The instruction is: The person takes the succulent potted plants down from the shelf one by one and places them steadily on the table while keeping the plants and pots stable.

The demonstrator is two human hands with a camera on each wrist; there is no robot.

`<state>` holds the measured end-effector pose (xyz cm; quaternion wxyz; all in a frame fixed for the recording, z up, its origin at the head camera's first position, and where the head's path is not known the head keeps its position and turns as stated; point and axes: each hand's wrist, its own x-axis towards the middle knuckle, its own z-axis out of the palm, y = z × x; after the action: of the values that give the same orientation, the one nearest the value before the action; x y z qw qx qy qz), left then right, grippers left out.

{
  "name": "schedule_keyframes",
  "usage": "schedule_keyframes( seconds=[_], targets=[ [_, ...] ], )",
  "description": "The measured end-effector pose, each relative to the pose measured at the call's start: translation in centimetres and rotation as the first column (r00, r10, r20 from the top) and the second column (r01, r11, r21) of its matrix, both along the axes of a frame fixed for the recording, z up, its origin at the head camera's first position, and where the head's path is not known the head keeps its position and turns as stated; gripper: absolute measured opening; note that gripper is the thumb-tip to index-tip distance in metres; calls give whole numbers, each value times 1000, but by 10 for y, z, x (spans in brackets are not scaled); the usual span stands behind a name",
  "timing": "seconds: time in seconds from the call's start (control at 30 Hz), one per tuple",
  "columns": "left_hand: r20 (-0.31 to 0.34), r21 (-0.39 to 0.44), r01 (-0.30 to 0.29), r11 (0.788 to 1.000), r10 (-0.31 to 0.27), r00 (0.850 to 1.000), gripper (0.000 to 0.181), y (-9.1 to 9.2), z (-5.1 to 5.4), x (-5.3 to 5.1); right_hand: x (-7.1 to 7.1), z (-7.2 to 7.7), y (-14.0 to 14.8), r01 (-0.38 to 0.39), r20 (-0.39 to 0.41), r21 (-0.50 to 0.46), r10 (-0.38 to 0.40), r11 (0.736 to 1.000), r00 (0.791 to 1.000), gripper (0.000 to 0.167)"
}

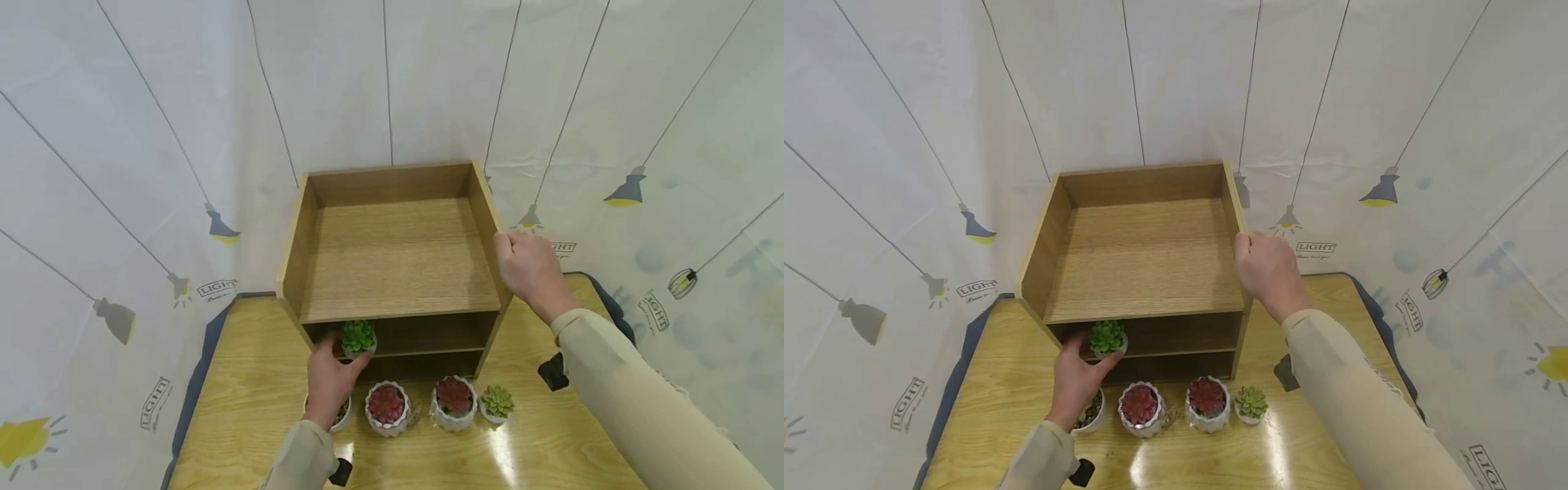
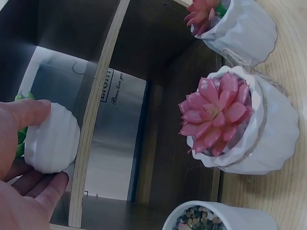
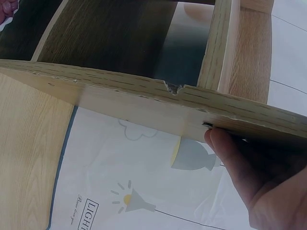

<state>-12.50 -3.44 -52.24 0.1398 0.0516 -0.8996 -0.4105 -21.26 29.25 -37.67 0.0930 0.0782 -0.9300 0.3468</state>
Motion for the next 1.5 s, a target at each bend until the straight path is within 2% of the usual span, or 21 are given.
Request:
schedule_keyframes(
  seconds=[0.27,0.57,0.87,1.03,1.13,1.37,1.5],
  targets=[
    [6,11,-3,1000,3,1000,55,0,1,6,0,1,0,1,-9,-11,-1,1000,1000,53],
    [-20,6,-3,1000,3,1000,55,-1,-1,13,1,2,-1,-2,-17,-19,2,1000,1000,52],
    [-33,86,10,996,-7,999,54,-2,-3,21,0,1,-2,4,-14,-17,-4,1000,1000,52],
    [-42,83,20,996,-16,999,55,-5,-5,25,0,2,-2,5,-20,-15,-5,1000,1000,53],
    [-28,66,20,998,-18,999,56,-6,-7,29,0,1,-1,4,-16,-16,-4,1000,1000,53],
    [24,91,23,996,-25,999,54,-8,-12,38,0,1,-1,8,-6,-20,-8,1000,1000,53],
    [24,60,26,998,-27,999,55,-9,-15,44,0,1,-1,4,-10,-19,-4,1000,1000,53]
  ],
)
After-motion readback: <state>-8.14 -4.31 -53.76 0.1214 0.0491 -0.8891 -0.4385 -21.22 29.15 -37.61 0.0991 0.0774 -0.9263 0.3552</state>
